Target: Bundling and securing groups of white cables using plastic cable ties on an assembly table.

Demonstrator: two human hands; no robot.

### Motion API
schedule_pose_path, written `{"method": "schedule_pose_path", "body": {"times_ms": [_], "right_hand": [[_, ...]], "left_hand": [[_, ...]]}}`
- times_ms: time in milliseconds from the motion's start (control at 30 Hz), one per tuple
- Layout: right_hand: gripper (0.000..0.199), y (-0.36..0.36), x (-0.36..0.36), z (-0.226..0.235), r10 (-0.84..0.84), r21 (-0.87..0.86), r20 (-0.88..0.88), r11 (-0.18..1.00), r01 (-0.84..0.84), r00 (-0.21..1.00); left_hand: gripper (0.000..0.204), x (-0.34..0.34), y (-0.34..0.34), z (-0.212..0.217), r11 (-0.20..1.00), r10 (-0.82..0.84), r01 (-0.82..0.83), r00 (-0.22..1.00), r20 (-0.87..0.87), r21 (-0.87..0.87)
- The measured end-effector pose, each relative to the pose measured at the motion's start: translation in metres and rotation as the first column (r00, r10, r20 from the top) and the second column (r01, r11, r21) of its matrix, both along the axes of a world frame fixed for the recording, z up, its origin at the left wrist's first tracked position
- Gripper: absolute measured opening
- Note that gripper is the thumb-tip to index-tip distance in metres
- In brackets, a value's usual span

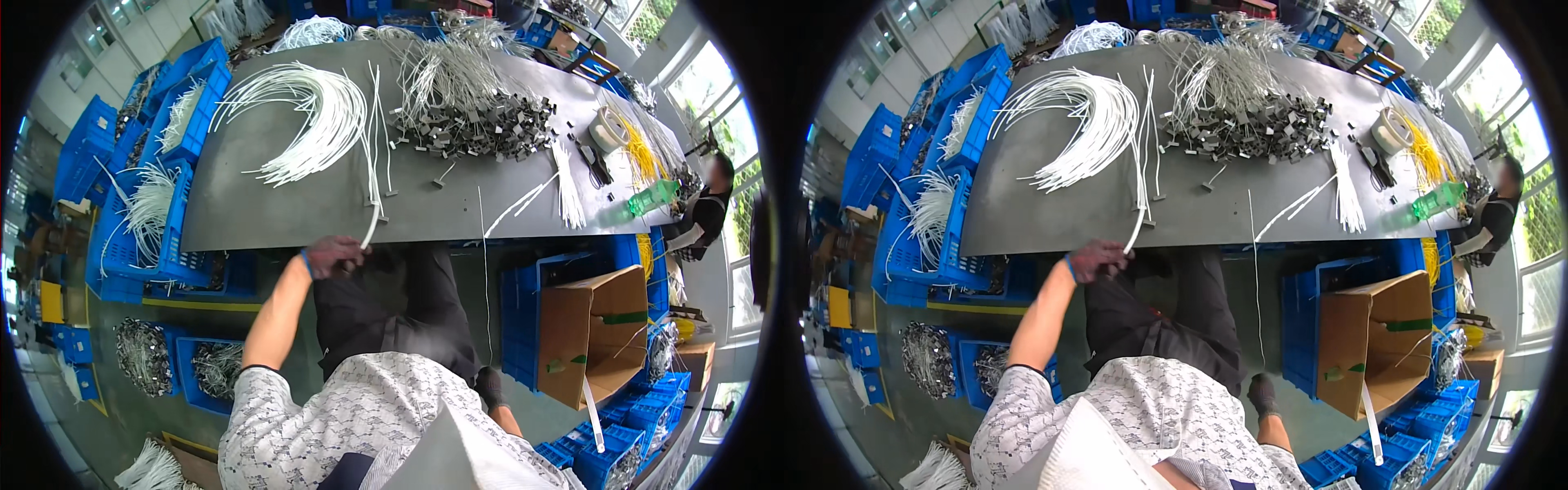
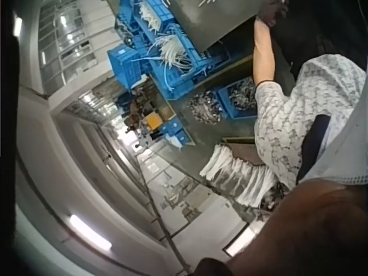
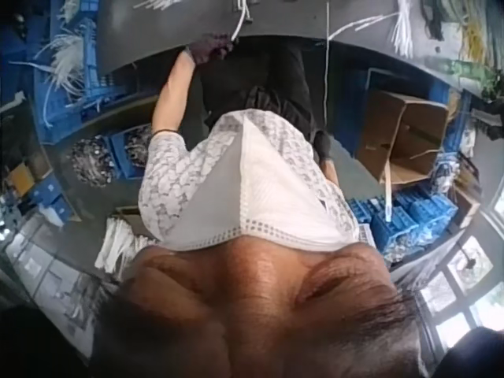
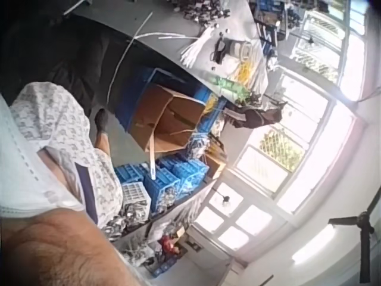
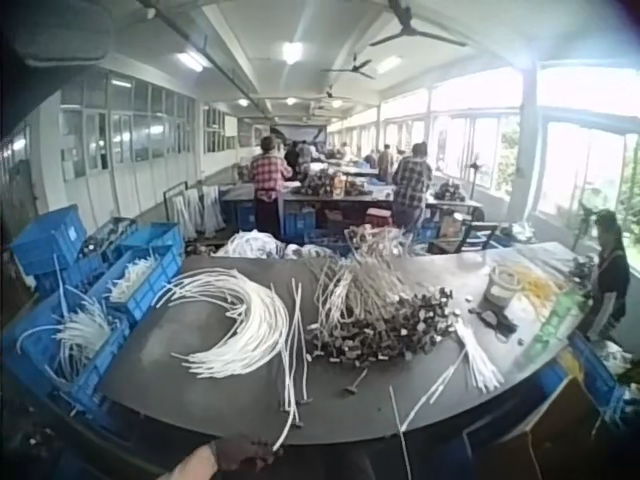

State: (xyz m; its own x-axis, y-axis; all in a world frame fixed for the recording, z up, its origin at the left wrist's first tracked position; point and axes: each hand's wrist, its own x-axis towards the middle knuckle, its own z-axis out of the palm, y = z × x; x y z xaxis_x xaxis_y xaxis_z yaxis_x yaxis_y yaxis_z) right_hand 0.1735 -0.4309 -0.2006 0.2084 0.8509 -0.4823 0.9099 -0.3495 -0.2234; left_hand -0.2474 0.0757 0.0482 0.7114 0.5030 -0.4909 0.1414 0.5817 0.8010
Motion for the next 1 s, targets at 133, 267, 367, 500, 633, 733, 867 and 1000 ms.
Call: {"method": "schedule_pose_path", "body": {"times_ms": [133, 267, 367, 500, 633, 733, 867, 1000], "right_hand": [[0.025, 0.06, -0.013, 0.005, -0.32, 0.132, -0.295, 0.919, 0.371, 0.9], [0.024, 0.149, -0.017, 0.05, -0.281, 0.306, -0.361, 0.865, 0.398, 0.889], [0.026, 0.185, -0.015, 0.069, -0.301, 0.302, -0.329, 0.864, 0.401, 0.895], [0.033, 0.178, -0.003, 0.062, -0.312, 0.183, -0.139, 0.925, 0.334, 0.94], [0.032, 0.142, 0.002, 0.047, -0.393, 0.06, -0.158, 0.912, 0.406, 0.906], [0.031, 0.126, 0.0, 0.046, -0.37, -0.034, -0.159, 0.929, 0.369, 0.915], [0.03, 0.124, -0.003, 0.051, -0.416, -0.037, -0.173, 0.908, 0.416, 0.893], [0.029, 0.118, -0.001, 0.04, -0.446, -0.026, -0.166, 0.893, 0.449, 0.879]], "left_hand": [[0.02, 0.093, -0.036, 0.025, 0.989, 0.012, 0.02, 0.976, 0.216, -0.145], [0.018, 0.212, -0.031, 0.03, 0.986, 0.044, -0.072, 0.983, 0.181, 0.152], [0.016, 0.289, -0.01, 0.017, 0.925, 0.344, -0.37, 0.914, 0.217, 0.092], [0.012, 0.327, 0.036, 0.016, 0.818, 0.519, -0.569, 0.792, 0.321, 0.08], [0.008, 0.308, 0.072, 0.043, 0.625, 0.647, -0.768, 0.612, 0.455, 0.144], [0.01, 0.297, 0.082, 0.053, 0.485, 0.658, -0.831, 0.551, 0.512, 0.271], [0.014, 0.295, 0.082, 0.04, 0.538, 0.631, -0.78, 0.624, 0.462, 0.319], [0.017, 0.281, 0.049, 0.019, 0.888, 0.269, -0.321, 0.943, 0.194, 0.33]]}}
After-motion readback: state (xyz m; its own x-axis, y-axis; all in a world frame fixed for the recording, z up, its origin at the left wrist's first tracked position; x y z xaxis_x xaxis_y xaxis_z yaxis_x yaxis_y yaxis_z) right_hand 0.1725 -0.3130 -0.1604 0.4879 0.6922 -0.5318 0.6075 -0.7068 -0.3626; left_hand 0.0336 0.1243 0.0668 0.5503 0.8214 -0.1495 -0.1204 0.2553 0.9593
